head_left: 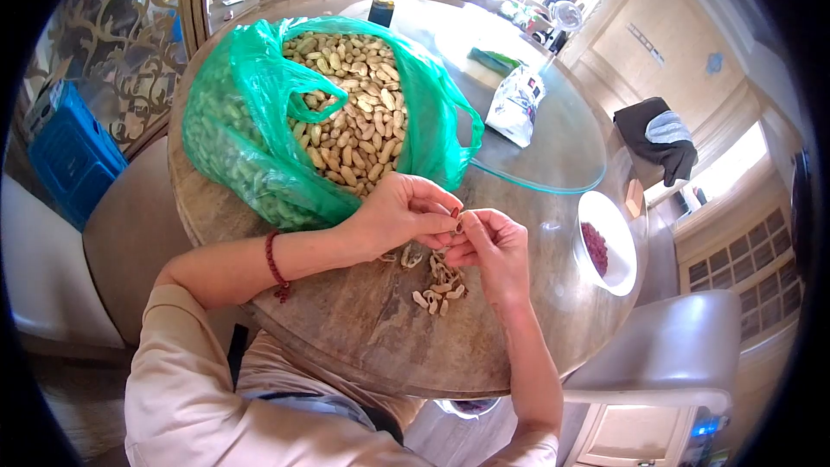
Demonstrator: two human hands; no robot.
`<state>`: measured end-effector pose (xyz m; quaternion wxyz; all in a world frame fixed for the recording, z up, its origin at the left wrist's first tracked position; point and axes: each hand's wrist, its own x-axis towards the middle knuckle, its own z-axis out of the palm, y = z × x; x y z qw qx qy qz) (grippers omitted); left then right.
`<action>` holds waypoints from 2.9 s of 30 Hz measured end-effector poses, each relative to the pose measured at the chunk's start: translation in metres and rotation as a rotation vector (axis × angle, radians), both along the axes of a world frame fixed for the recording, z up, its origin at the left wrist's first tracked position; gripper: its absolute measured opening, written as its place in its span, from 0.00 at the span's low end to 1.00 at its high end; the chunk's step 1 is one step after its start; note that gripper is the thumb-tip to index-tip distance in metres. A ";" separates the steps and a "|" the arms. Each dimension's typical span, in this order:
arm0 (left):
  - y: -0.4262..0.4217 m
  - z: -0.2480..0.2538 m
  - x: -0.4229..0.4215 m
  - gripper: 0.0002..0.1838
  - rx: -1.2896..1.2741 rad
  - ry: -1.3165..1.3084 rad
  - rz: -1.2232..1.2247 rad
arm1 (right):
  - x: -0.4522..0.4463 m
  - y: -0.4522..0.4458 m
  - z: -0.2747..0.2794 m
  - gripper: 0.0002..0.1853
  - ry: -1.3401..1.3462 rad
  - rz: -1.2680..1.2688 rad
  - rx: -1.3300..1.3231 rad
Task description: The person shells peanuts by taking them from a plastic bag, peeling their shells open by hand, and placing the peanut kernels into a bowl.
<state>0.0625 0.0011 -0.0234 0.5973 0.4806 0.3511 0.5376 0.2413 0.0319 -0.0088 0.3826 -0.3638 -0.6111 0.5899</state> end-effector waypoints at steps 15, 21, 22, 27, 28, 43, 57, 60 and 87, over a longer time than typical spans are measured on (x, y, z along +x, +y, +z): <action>0.003 -0.001 -0.002 0.09 0.104 -0.010 0.126 | -0.004 -0.001 -0.006 0.11 0.232 0.066 -0.124; 0.004 -0.005 -0.001 0.08 0.150 0.004 0.141 | -0.004 -0.002 -0.004 0.11 0.212 0.084 -0.119; 0.004 -0.006 -0.001 0.08 0.150 0.005 0.140 | -0.003 -0.002 -0.004 0.11 0.198 0.093 -0.123; 0.003 -0.007 0.004 0.08 0.242 0.037 0.193 | -0.004 -0.005 -0.002 0.10 0.144 0.055 -0.053; 0.003 -0.007 0.003 0.08 0.241 0.037 0.194 | -0.004 -0.005 -0.002 0.09 0.124 0.027 -0.042; -0.008 0.003 0.007 0.07 0.485 0.352 0.302 | 0.001 0.000 -0.007 0.07 0.289 0.092 -0.208; 0.002 0.005 -0.004 0.09 0.335 0.243 0.326 | 0.006 -0.001 -0.003 0.08 0.390 0.132 -0.288; -0.002 0.009 -0.001 0.09 0.446 0.417 0.397 | 0.001 -0.009 0.000 0.09 0.295 0.172 -0.264; -0.003 0.007 -0.002 0.09 0.673 0.590 0.309 | 0.001 -0.001 -0.004 0.12 0.415 0.152 -0.382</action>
